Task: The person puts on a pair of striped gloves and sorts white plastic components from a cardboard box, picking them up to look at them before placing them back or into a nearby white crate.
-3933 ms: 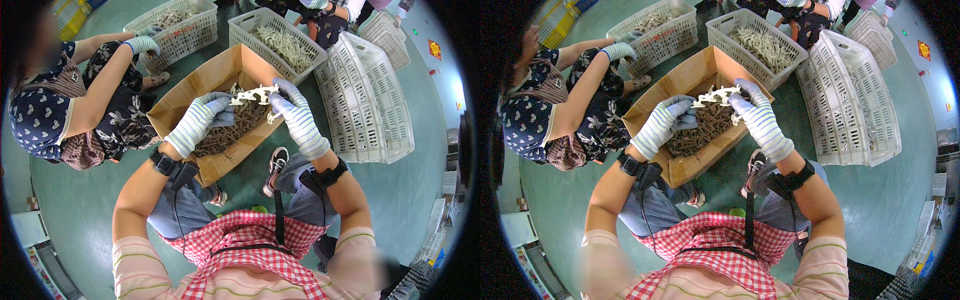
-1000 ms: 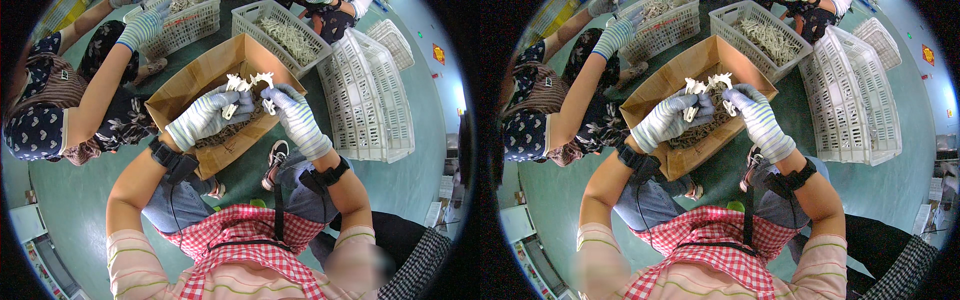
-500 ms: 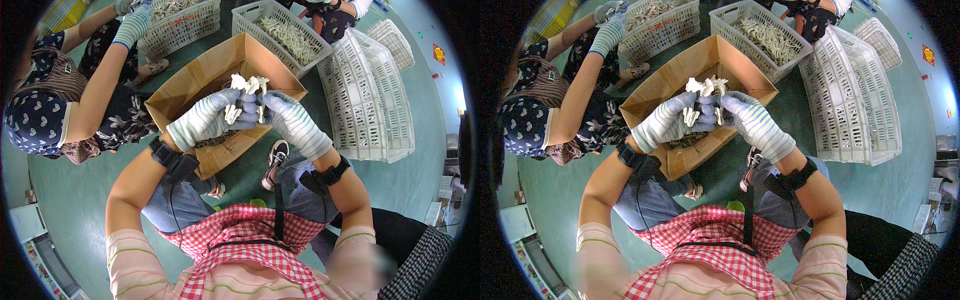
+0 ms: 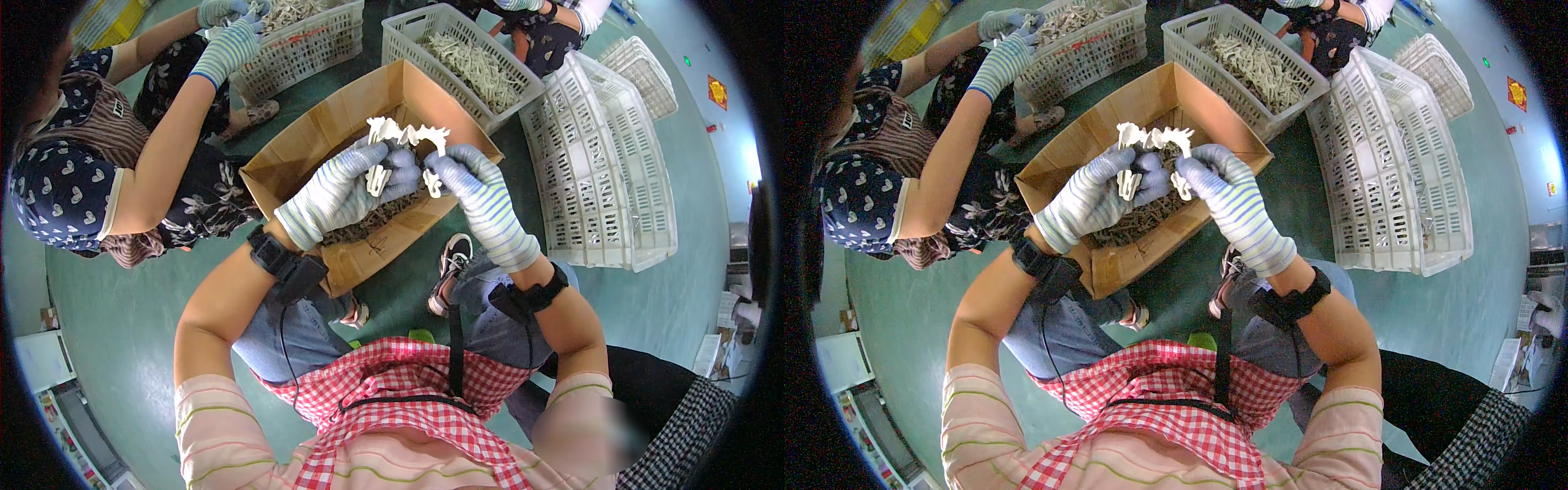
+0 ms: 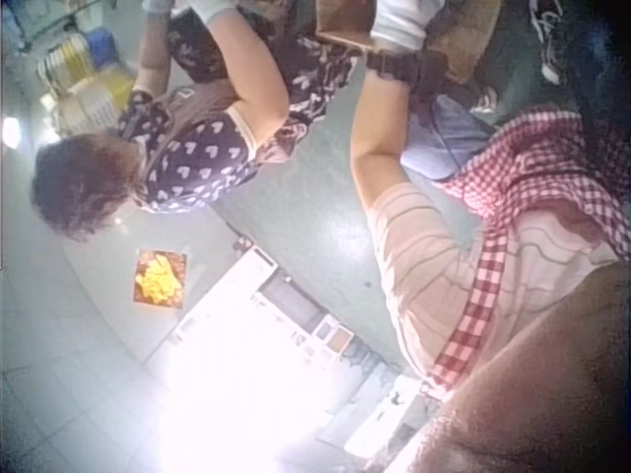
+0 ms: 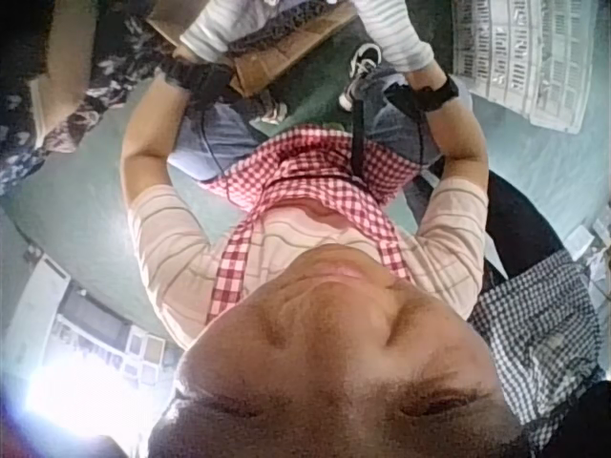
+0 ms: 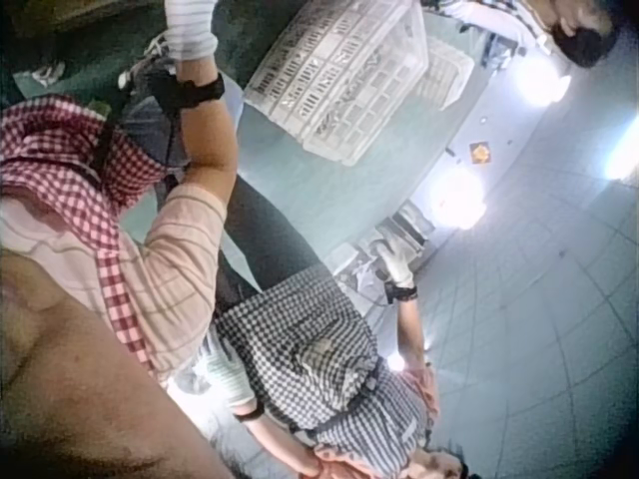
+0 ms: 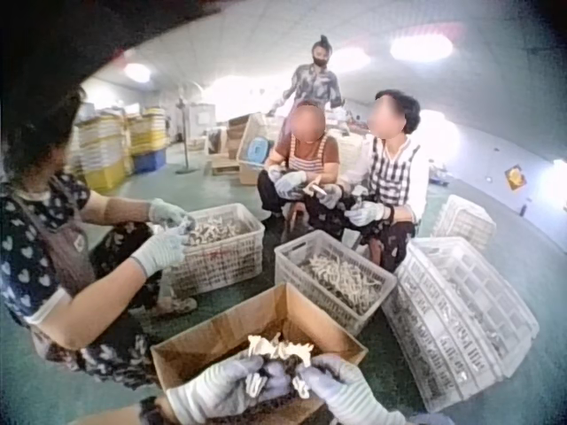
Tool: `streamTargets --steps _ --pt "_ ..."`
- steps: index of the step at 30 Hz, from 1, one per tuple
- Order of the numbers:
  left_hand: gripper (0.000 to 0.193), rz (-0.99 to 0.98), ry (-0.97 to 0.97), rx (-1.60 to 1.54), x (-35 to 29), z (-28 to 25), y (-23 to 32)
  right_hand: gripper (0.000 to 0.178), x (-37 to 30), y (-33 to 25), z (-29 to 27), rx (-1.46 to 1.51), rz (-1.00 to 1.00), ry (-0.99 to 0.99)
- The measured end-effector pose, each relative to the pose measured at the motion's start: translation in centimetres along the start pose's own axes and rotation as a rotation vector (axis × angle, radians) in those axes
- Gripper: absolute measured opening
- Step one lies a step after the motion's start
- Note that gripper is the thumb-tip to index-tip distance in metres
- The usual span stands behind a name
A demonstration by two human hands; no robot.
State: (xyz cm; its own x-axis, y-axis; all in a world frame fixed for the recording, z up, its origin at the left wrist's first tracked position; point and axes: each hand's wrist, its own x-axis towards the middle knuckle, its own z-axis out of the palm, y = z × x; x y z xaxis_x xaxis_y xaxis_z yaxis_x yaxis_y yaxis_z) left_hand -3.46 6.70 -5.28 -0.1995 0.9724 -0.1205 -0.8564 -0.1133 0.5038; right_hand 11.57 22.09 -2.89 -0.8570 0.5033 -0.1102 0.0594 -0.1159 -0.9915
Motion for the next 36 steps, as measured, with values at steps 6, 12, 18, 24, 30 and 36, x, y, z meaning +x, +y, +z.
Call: streamTargets --steps 6,12,18,24,30,36 --pt "0.029 0.001 -0.003 0.075 0.0 0.7 0.0 0.014 -0.5 -0.3 0.1 -0.117 -0.079 -0.184" --pt "0.033 -0.005 -0.018 0.281 0.2 -0.3 -0.5 0.019 -0.9 -0.4 0.5 -0.140 -0.097 -0.273" --pt "0.035 0.017 0.000 0.363 0.2 -0.2 -0.7 0.023 -1.0 -0.7 0.6 -0.147 -0.056 -0.312" --pt "0.037 0.020 0.010 0.358 0.0 -0.2 -0.7 0.023 -0.8 -0.1 0.7 -0.076 -0.033 -0.314" --pt "0.031 0.065 0.008 0.316 -0.1 1.1 -0.2 0.020 0.5 0.7 -0.5 0.472 0.272 -0.355" --pt "0.029 0.063 0.029 0.239 -0.1 1.3 0.0 0.022 0.2 0.9 -0.3 0.704 0.496 -0.447"
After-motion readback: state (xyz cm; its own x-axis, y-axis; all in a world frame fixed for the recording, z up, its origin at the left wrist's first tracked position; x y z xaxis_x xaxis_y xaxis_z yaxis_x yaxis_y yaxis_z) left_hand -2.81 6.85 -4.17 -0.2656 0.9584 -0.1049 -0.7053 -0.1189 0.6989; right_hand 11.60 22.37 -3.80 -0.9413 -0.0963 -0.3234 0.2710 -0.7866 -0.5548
